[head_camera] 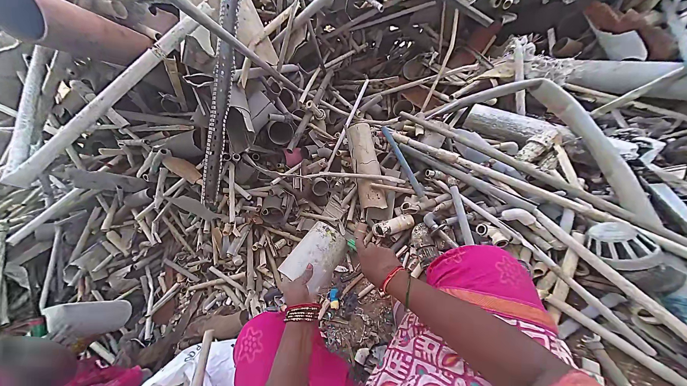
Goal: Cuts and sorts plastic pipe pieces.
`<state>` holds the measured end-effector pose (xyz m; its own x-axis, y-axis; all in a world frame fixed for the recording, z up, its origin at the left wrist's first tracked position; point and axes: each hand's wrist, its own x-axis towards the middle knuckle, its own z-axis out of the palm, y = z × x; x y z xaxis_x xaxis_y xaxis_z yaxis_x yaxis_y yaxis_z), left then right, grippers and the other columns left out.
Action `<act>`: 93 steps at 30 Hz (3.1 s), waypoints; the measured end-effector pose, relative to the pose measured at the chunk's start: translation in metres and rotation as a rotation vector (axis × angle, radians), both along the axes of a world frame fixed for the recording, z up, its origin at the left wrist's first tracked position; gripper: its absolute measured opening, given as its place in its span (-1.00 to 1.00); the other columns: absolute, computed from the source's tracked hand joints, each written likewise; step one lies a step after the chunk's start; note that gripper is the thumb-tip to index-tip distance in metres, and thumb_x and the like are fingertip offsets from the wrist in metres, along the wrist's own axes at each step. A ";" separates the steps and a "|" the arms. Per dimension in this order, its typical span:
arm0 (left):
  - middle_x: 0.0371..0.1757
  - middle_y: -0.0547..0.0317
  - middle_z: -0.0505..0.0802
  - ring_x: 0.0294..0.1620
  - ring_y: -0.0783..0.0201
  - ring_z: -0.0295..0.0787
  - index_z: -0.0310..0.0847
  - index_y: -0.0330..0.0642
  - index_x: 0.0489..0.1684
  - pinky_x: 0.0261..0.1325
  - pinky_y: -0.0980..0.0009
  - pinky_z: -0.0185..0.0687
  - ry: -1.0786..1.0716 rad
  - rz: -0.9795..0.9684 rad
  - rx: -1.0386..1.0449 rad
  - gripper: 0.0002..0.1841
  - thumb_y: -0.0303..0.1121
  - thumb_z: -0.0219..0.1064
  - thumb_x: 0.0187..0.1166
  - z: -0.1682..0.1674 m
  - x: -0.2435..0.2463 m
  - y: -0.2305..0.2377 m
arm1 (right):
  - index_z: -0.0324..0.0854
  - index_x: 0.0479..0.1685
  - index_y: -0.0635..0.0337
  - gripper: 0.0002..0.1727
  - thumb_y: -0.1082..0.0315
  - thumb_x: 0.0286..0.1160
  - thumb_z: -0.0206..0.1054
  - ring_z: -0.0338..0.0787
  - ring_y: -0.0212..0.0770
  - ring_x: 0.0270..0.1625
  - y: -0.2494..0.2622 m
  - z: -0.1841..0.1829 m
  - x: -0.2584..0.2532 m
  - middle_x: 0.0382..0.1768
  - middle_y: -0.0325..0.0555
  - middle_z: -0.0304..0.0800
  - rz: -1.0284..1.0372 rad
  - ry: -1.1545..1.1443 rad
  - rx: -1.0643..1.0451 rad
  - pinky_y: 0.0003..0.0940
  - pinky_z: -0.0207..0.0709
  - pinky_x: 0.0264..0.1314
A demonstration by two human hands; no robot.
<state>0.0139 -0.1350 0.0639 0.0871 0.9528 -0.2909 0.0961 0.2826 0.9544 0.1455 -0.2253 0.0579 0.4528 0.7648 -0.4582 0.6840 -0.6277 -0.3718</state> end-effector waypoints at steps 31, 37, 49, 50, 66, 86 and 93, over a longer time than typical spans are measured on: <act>0.20 -0.29 0.68 0.06 0.25 0.68 0.37 -0.58 0.39 0.17 0.39 0.63 0.010 -0.058 0.121 -0.51 -0.77 0.35 0.45 -0.006 0.010 -0.020 | 0.26 0.70 0.29 -0.35 -0.04 0.92 -0.13 0.69 0.32 0.41 -0.010 -0.003 0.013 0.30 0.38 0.68 -0.153 0.235 0.171 0.28 0.48 0.39; 0.26 -0.33 0.67 0.13 0.17 0.68 0.36 -0.55 0.43 0.23 0.32 0.61 0.065 -0.065 0.093 -0.48 -0.75 0.37 0.45 -0.006 0.007 -0.018 | 0.30 0.66 0.30 -0.38 -0.01 0.92 -0.10 0.69 0.32 0.41 -0.008 -0.011 0.018 0.30 0.37 0.68 -0.158 0.272 0.191 0.29 0.46 0.41; 0.30 -0.34 0.66 0.16 0.17 0.66 0.34 -0.55 0.46 0.25 0.31 0.60 0.042 -0.085 0.083 -0.45 -0.77 0.37 0.43 -0.014 0.009 -0.019 | 0.40 0.54 0.36 -0.39 -0.03 0.91 -0.08 0.69 0.32 0.37 -0.016 -0.021 0.016 0.25 0.40 0.68 -0.167 0.372 0.208 0.29 0.45 0.39; 0.28 -0.32 0.66 0.14 0.18 0.67 0.35 -0.56 0.44 0.24 0.33 0.61 0.041 -0.091 0.072 -0.46 -0.77 0.37 0.43 -0.015 0.009 -0.021 | 0.39 0.54 0.37 -0.39 -0.02 0.92 -0.09 0.69 0.30 0.37 -0.016 -0.025 0.016 0.25 0.40 0.67 -0.207 0.390 0.230 0.27 0.44 0.41; 0.33 -0.32 0.64 0.18 0.11 0.65 0.34 -0.51 0.47 0.26 0.23 0.59 0.039 -0.122 -0.053 -0.47 -0.71 0.36 0.49 -0.016 0.013 -0.027 | 0.39 0.51 0.42 -0.42 0.04 0.93 -0.08 0.74 0.19 0.07 -0.023 -0.045 0.040 0.10 0.36 0.67 -0.329 0.544 0.393 0.13 0.51 0.26; 0.05 -0.19 0.76 -0.02 0.42 0.73 0.43 -0.65 0.27 0.15 0.53 0.63 -0.008 -0.148 0.164 -0.54 -0.79 0.40 0.37 -0.013 0.013 -0.036 | 0.42 0.46 0.44 -0.42 0.04 0.94 -0.11 0.75 0.17 0.00 -0.021 -0.039 0.012 0.03 0.33 0.69 -0.426 0.560 0.400 0.11 0.53 0.22; -0.01 -0.16 0.77 -0.06 0.46 0.74 0.42 -0.67 0.23 0.11 0.57 0.65 -0.007 -0.174 0.182 -0.54 -0.82 0.39 0.31 -0.019 0.012 -0.043 | 0.43 0.44 0.46 -0.42 0.04 0.94 -0.10 0.73 0.11 -0.05 -0.004 -0.035 0.016 0.00 0.29 0.67 -0.479 0.608 0.414 0.03 0.55 0.17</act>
